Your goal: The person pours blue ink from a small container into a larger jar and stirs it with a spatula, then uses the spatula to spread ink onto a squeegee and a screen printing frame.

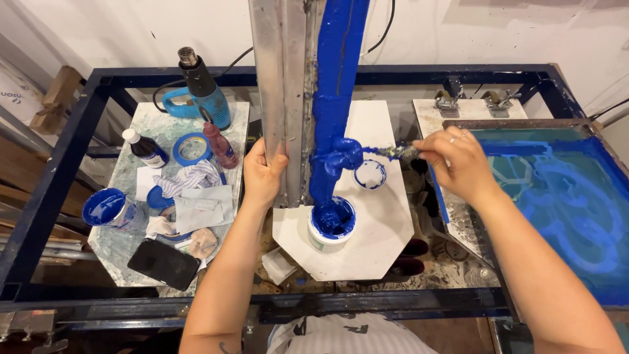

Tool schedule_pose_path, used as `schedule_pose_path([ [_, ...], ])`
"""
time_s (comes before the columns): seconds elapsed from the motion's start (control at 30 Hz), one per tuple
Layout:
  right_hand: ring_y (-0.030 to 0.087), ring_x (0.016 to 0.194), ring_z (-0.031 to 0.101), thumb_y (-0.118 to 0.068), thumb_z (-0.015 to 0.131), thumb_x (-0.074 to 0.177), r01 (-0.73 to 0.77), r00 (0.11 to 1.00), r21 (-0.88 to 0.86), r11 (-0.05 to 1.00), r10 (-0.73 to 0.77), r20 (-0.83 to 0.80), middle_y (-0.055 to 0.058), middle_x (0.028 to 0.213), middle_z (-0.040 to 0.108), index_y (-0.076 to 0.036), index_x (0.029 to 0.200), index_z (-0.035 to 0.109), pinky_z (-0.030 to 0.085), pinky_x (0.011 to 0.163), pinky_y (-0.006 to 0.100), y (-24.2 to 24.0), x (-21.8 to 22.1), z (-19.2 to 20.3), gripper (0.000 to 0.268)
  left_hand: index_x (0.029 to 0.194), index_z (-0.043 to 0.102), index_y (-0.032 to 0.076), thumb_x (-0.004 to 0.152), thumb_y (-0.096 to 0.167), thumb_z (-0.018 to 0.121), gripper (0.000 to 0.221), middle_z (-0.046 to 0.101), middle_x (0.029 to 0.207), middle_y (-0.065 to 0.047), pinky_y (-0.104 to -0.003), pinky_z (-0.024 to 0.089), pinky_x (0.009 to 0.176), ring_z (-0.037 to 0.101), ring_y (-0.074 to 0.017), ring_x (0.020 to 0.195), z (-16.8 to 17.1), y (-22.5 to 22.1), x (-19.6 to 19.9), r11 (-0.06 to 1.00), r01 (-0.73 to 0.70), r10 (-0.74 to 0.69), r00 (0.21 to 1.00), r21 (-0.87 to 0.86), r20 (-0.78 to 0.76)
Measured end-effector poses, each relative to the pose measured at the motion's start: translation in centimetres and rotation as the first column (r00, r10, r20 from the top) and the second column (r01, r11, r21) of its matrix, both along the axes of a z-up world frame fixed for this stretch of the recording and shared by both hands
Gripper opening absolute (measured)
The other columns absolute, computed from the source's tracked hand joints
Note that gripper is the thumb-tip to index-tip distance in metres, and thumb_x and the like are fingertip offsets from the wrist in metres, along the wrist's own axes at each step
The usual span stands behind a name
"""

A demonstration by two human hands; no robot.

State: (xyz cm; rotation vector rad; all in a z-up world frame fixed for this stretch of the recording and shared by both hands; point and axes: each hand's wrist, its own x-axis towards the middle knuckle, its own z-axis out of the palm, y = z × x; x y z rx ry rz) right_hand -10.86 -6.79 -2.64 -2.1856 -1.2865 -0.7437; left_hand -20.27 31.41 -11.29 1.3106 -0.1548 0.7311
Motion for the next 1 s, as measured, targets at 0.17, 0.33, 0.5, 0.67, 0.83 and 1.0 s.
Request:
schedule_pose_path([
  [0.17,0.027,0.082,0.067,-0.022,0.068,0.104,0.024,0.999,0.002,1.000,-0.024,-0.047,0.000,0.094,0.076,-0.016,0.101,0.073,0.050,0.081,0.038,0.6,-1.3,-2.5,0.009,0.100,0.067,0.011,0.089,0.040,0.085,0.036,0.067,0.077,0.003,-0.019,0.051,0.068,0.057,-0.0015,0.071,1.2,-0.5,-0.5,1.000,-0.001,0.001,1.000,0.009,-0.025],
  [0.33,0.025,0.084,0.069,-0.026,0.067,0.103,0.030,0.998,-0.034,0.999,-0.032,-0.053,-0.003,0.094,0.076,-0.018,0.100,0.072,0.050,0.080,0.034,0.3,-1.4,-6.2,0.010,0.099,0.066,0.011,0.090,0.040,0.084,0.035,0.066,0.078,0.004,-0.020,0.051,0.067,0.055,-0.0017,0.071,0.6,-0.4,-0.3,1.000,-0.003,0.003,1.000,0.012,-0.027],
  [0.5,0.022,0.083,0.069,-0.029,0.063,0.105,0.053,0.993,-0.056,0.997,-0.059,-0.106,-0.003,0.093,0.077,-0.019,0.100,0.072,0.048,0.077,0.032,-0.1,-2.3,-8.4,0.015,0.098,0.066,0.011,0.090,0.039,0.085,0.034,0.065,0.076,0.004,-0.020,0.051,0.068,0.055,-0.0017,0.071,0.4,-0.6,-0.7,1.000,-0.016,0.016,0.999,0.007,-0.042],
  [0.67,0.022,0.084,0.068,-0.030,0.065,0.103,0.053,0.988,-0.093,0.994,-0.065,-0.137,-0.003,0.091,0.075,-0.019,0.099,0.072,0.048,0.076,0.033,-0.5,-3.3,-9.3,0.013,0.100,0.066,0.011,0.090,0.040,0.085,0.035,0.066,0.077,0.003,-0.020,0.051,0.069,0.055,-0.0021,0.072,0.0,-0.5,-0.3,1.000,-0.028,0.028,0.999,0.003,-0.039],
  [0.83,0.019,0.080,0.065,-0.031,0.062,0.104,0.061,0.988,-0.150,0.987,-0.080,-0.128,-0.007,0.086,0.072,-0.022,0.097,0.071,0.045,0.073,0.030,-0.3,-4.4,-9.0,0.014,0.100,0.066,0.012,0.091,0.040,0.084,0.035,0.066,0.078,0.005,-0.020,0.051,0.070,0.054,-0.0014,0.073,1.3,-0.9,-0.8,0.999,-0.036,0.036,0.999,-0.001,-0.038],
  [1.0,0.018,0.079,0.062,-0.031,0.061,0.104,0.109,0.994,-0.256,0.961,-0.102,0.038,-0.007,0.085,0.067,-0.024,0.094,0.069,0.043,0.071,0.029,0.3,-5.9,-8.9,0.014,0.100,0.065,0.013,0.092,0.037,0.084,0.032,0.066,0.078,0.004,-0.019,0.050,0.069,0.055,-0.0010,0.073,0.2,-0.3,-0.3,0.998,-0.055,0.055,0.998,0.017,-0.019],
])
